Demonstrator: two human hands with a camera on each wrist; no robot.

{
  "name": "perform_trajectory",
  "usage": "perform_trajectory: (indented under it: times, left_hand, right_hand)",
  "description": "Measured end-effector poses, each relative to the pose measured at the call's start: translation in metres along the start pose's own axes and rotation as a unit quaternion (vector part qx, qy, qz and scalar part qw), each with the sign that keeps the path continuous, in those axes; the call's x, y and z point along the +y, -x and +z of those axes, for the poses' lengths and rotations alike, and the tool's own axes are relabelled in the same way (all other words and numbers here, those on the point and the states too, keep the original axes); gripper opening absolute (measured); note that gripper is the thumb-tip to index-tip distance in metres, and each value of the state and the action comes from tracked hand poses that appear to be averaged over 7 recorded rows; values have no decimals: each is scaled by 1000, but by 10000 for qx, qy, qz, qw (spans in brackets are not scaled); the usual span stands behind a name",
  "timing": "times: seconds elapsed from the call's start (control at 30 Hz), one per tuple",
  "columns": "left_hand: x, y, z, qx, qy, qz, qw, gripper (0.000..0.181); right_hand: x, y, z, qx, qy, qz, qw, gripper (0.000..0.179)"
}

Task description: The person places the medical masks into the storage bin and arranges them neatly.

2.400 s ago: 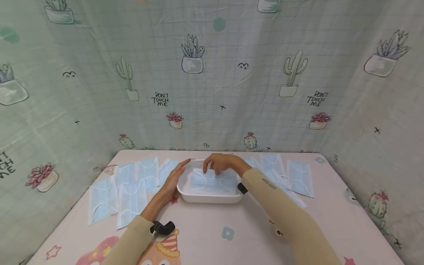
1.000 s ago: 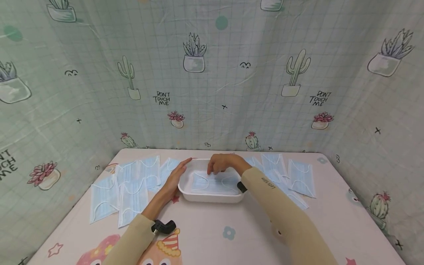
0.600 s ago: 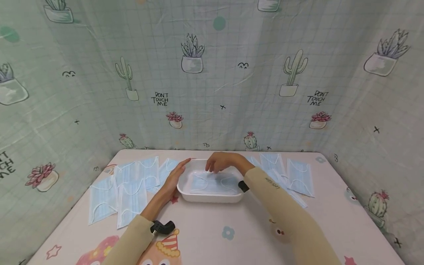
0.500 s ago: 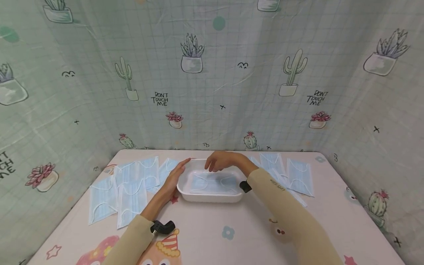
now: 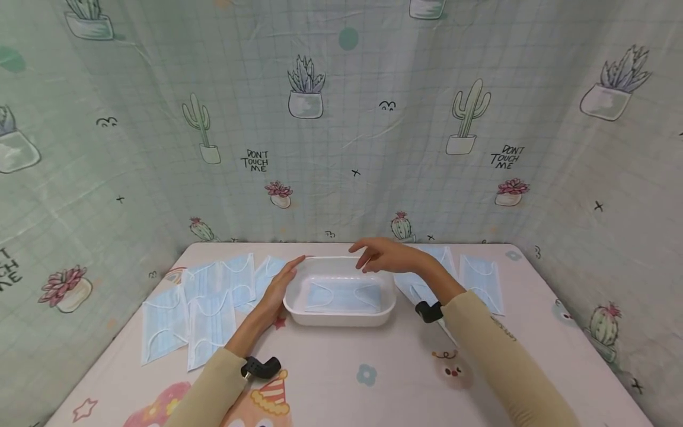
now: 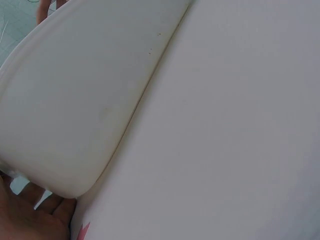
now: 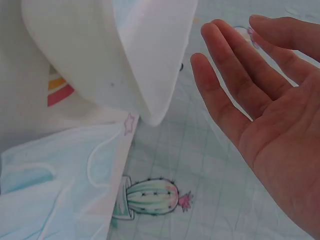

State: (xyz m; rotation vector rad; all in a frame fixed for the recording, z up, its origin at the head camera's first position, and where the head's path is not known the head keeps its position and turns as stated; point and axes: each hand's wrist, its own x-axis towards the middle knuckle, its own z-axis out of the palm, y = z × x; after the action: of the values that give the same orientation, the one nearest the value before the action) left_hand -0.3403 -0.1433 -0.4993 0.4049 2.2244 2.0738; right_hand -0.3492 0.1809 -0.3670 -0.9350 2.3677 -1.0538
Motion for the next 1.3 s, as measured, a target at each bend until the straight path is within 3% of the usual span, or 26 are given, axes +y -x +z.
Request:
perform_trajectory:
  times: [0.3,0.6,1.0,1.3]
  left_hand:
    - [2,1,0,-28,13,-1,10000,48]
    - [4,2,0,15,-85,5,10000,48]
    - [1,1,0,2,-60,-24,10000,47]
    - [0,0,0,-36,-80,-7,10000,48]
  right_hand:
    - [15,49,-11,739,-24,93,9972,51]
    - [44,94,-21,1576,-181,56,9873,48]
    - [94,138,-30,2410,-164,632,9683,47]
    - [119,159,-31,2780,156,1498,9487,51]
